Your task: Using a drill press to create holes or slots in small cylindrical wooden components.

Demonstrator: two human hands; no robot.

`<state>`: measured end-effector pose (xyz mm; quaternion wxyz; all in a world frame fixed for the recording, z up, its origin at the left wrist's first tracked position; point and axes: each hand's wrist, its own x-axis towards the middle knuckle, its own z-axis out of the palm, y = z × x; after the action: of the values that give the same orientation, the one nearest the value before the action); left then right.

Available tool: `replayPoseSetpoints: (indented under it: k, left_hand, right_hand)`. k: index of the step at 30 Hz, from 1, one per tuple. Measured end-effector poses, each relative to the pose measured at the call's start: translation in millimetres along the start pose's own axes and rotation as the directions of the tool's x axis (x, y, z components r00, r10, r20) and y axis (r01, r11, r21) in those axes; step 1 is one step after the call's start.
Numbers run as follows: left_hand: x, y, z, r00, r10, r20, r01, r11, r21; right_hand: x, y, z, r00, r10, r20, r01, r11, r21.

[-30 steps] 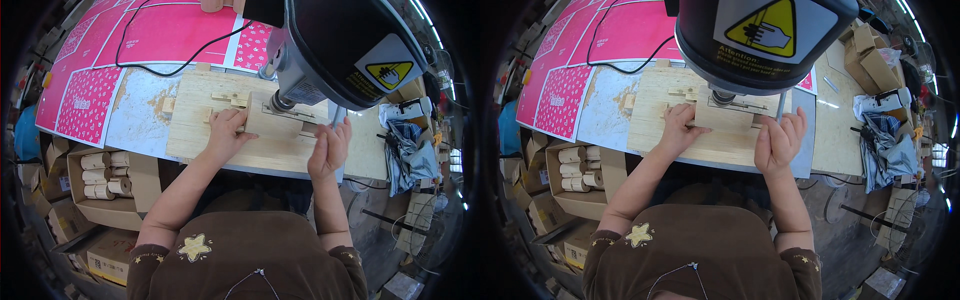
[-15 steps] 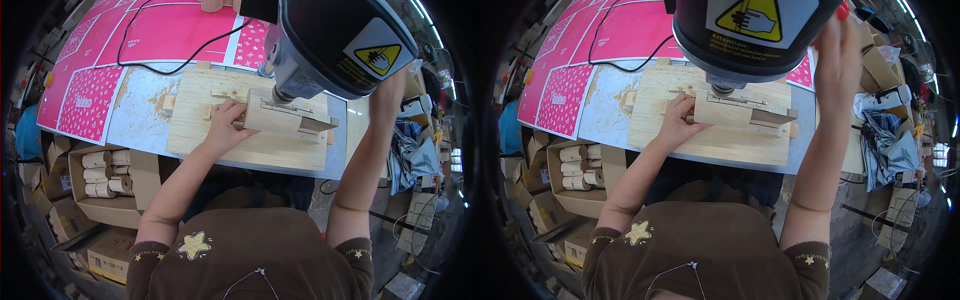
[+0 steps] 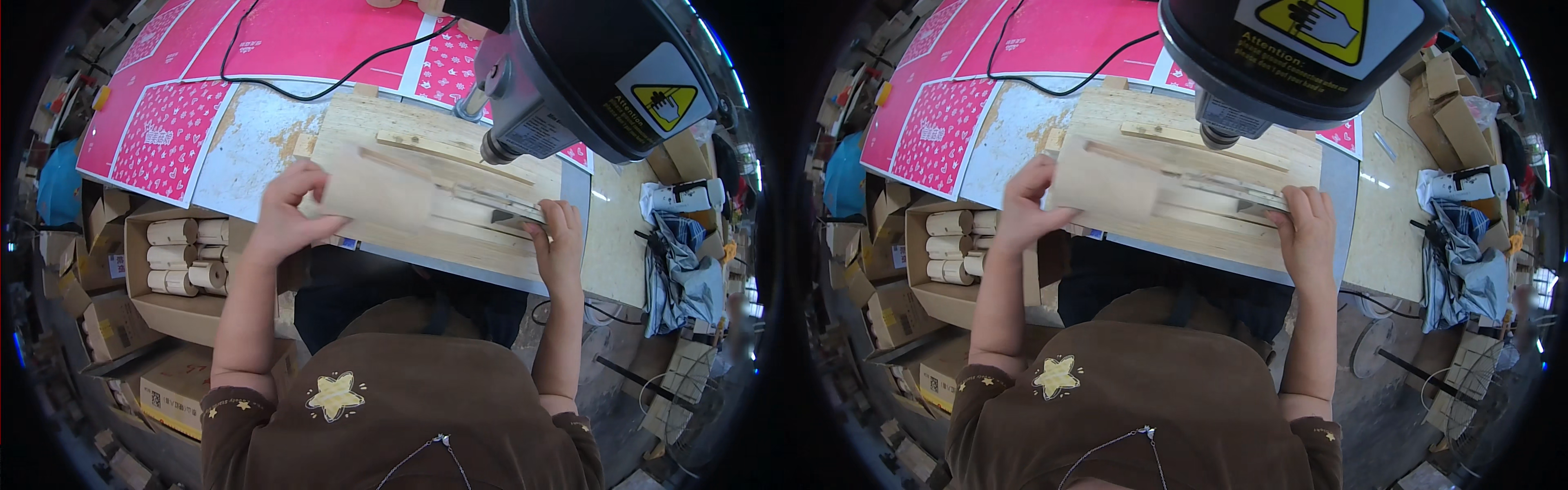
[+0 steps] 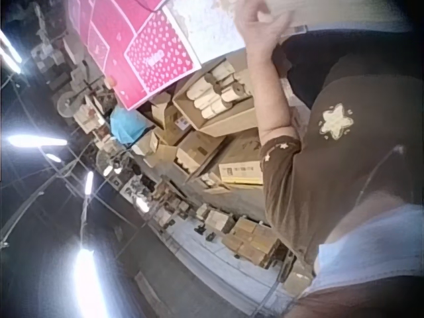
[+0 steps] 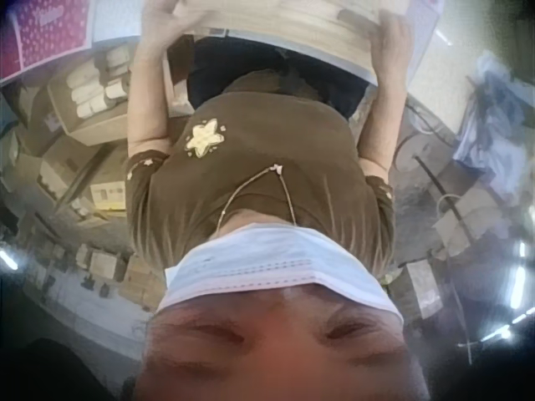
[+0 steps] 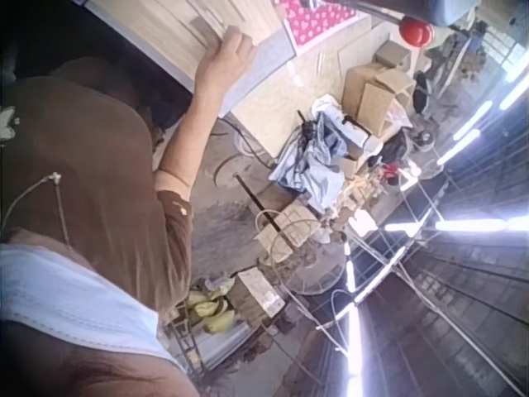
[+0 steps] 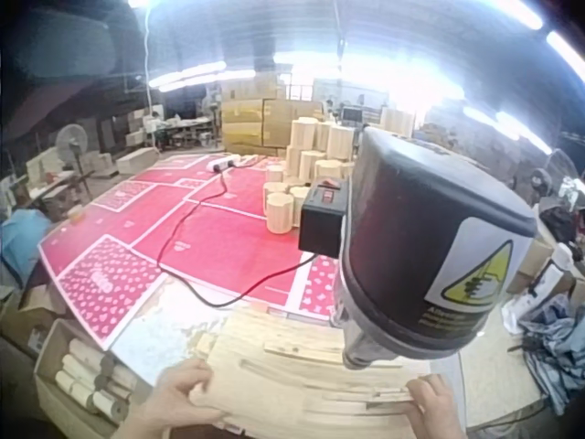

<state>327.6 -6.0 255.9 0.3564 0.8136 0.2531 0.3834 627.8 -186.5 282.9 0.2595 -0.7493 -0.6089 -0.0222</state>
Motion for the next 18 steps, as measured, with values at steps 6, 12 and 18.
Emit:
replayPoseSetpoints:
  k: [6,12,18]
  left_hand:
    - [9,23,-4,0.727,-0.663,0.181,0.682,0.663,-0.31]
    - [12,29,21,0.661,-0.735,0.151,0.736,0.596,-0.321]
    - [19,28,47,0.679,-0.701,0.219,0.733,0.636,-0.24]
  right_hand:
    - [-7,-11,-1,0.998,-0.043,0.045,0.041,0.998,0.053]
    - [-7,-13,-3,0.999,-0.042,0.031,0.041,0.999,0.022]
    - [-3,-18,3,0.998,-0.05,0.04,0.048,0.998,0.031]
